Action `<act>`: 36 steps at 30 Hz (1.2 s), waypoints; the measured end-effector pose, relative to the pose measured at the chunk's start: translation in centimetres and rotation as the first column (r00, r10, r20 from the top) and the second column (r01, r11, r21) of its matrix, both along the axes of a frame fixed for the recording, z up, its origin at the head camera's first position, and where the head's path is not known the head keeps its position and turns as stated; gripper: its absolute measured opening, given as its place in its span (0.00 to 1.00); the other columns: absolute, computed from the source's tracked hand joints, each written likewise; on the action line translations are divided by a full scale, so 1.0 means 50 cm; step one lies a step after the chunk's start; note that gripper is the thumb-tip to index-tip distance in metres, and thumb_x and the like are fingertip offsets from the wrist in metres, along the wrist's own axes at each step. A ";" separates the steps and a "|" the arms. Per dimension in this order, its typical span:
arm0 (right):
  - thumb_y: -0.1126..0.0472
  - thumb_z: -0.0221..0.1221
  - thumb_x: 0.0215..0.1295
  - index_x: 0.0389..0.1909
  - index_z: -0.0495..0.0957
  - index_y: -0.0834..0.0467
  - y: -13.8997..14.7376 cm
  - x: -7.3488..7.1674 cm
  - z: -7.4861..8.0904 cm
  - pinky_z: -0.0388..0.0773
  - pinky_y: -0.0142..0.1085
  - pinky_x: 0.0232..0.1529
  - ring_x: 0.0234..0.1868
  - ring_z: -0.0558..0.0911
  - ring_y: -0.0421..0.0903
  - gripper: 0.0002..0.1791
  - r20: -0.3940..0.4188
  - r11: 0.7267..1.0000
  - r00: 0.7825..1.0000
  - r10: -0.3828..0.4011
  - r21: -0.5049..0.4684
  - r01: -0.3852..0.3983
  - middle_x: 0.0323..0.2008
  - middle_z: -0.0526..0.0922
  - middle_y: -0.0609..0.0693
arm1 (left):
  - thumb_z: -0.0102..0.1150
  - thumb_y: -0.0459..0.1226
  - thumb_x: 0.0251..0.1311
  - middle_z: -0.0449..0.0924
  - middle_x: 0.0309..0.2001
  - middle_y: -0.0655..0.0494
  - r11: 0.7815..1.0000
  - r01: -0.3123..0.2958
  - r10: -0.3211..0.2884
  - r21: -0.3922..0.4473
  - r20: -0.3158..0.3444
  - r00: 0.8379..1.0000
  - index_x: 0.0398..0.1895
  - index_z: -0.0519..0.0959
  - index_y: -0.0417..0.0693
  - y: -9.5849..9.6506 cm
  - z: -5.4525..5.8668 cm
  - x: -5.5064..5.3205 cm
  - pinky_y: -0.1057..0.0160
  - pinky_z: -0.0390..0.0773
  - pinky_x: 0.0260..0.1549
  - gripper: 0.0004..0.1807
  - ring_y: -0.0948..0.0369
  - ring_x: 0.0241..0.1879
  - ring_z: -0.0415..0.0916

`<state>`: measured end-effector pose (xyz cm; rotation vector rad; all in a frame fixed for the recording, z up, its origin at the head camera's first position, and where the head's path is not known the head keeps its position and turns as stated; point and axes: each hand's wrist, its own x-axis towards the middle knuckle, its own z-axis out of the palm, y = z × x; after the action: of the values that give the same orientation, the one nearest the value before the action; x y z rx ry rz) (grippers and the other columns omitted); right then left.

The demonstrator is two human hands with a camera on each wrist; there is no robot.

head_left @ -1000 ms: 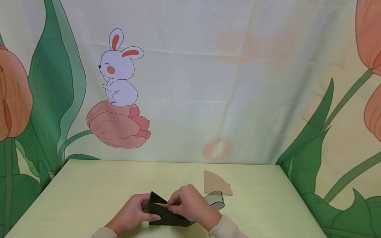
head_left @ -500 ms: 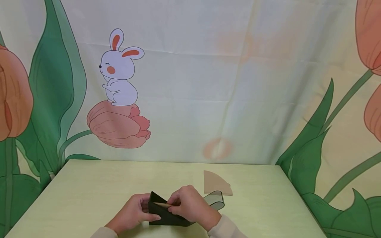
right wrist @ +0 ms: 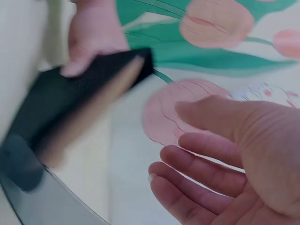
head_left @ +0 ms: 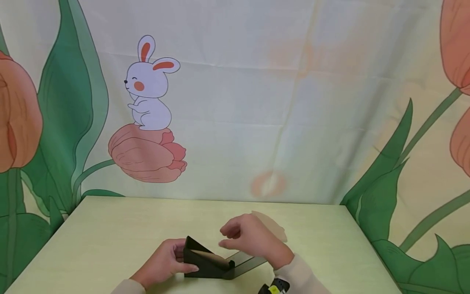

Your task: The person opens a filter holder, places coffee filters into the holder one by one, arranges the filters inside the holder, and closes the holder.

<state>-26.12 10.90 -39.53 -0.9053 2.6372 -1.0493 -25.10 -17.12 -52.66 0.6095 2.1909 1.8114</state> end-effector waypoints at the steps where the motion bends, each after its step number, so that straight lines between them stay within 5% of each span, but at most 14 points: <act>1: 0.52 0.71 0.63 0.47 0.88 0.53 0.009 -0.004 0.008 0.83 0.33 0.46 0.43 0.88 0.42 0.15 0.002 1.000 1.000 -0.014 -0.009 0.014 0.43 0.91 0.46 | 0.79 0.37 0.52 0.88 0.47 0.43 1.000 0.000 0.000 0.002 -0.002 1.000 0.53 0.82 0.38 0.000 0.000 0.000 0.67 0.85 0.43 0.25 0.58 0.43 0.87; 7: 0.50 0.69 0.66 0.48 0.88 0.52 0.068 -0.044 0.043 0.84 0.40 0.49 0.45 0.86 0.42 0.14 0.016 0.991 0.993 -0.118 -0.067 0.119 0.46 0.89 0.47 | 0.79 0.36 0.52 0.88 0.47 0.42 1.000 0.007 -0.007 0.016 0.005 1.000 0.52 0.82 0.37 0.001 -0.001 -0.002 0.67 0.85 0.43 0.25 0.58 0.43 0.88; 12: 0.51 0.69 0.65 0.50 0.87 0.53 0.120 -0.101 0.035 0.84 0.43 0.49 0.48 0.86 0.46 0.16 0.000 0.965 0.966 -0.259 -0.053 0.258 0.48 0.89 0.50 | 0.79 0.36 0.52 0.88 0.47 0.43 1.000 0.009 -0.009 0.017 0.003 1.000 0.52 0.82 0.37 0.001 -0.002 -0.004 0.66 0.85 0.43 0.25 0.59 0.43 0.88; 22: 0.57 0.71 0.63 0.48 0.86 0.61 0.187 -0.195 -0.081 0.84 0.46 0.49 0.48 0.85 0.51 0.16 -0.040 0.897 0.900 -0.433 0.072 0.435 0.46 0.88 0.56 | 0.79 0.36 0.52 0.89 0.46 0.43 1.000 0.006 -0.006 0.025 0.016 1.000 0.52 0.82 0.37 -0.002 -0.005 -0.003 0.66 0.85 0.43 0.24 0.58 0.43 0.88; 27: 0.59 0.73 0.61 0.48 0.85 0.64 0.194 -0.217 -0.137 0.83 0.47 0.50 0.47 0.83 0.51 0.18 -0.039 0.877 0.885 -0.465 0.118 0.466 0.46 0.87 0.57 | 0.79 0.36 0.53 0.89 0.47 0.43 0.999 0.015 -0.016 0.036 0.029 0.999 0.52 0.82 0.37 -0.002 -0.005 -0.002 0.66 0.85 0.43 0.25 0.58 0.44 0.88; 36: 0.58 0.75 0.56 0.50 0.82 0.66 0.194 -0.235 -0.186 0.80 0.51 0.55 0.50 0.82 0.53 0.24 0.025 0.834 0.842 -0.540 0.149 0.531 0.50 0.85 0.58 | 0.78 0.36 0.53 0.88 0.47 0.43 0.999 0.015 -0.016 0.048 0.028 0.999 0.53 0.82 0.37 -0.002 -0.003 -0.002 0.67 0.85 0.44 0.25 0.58 0.45 0.88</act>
<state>-37.89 20.61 -48.82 -0.0807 2.9314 -0.9510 -25.21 -17.20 -52.83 0.6045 2.1246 1.8573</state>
